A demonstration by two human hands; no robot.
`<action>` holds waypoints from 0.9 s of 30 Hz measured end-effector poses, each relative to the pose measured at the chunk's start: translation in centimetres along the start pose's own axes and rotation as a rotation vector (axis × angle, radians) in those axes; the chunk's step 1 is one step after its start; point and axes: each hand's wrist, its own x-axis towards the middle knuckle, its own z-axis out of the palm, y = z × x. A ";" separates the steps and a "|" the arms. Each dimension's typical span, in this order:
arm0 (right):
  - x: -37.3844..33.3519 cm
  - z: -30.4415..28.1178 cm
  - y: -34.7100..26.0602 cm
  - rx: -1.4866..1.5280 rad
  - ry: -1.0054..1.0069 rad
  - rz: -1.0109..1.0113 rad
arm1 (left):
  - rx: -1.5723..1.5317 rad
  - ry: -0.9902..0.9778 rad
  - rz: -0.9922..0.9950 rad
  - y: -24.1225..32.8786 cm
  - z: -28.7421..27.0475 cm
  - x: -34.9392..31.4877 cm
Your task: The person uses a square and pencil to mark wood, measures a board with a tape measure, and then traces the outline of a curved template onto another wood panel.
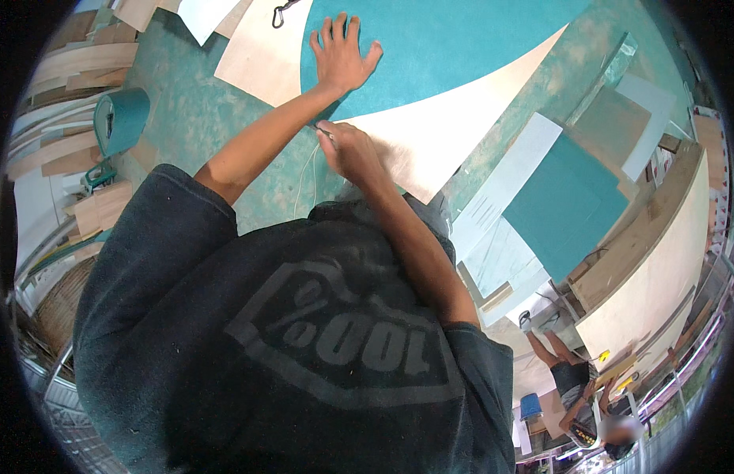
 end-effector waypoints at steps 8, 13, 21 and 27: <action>0.0 -0.7 -0.1 -0.035 -0.015 0.009 | 0.008 -0.008 -0.011 0.1 -0.1 0.3; -0.9 -3.6 0.6 -0.106 0.012 0.103 | 0.039 -0.008 0.004 0.4 -0.4 0.3; -1.5 -10.3 1.3 -0.109 0.116 0.238 | -0.081 -0.125 0.415 0.8 -1.4 0.6; -0.3 -15.8 3.3 -0.242 0.190 0.300 | -0.066 -0.215 0.437 1.1 -2.5 1.0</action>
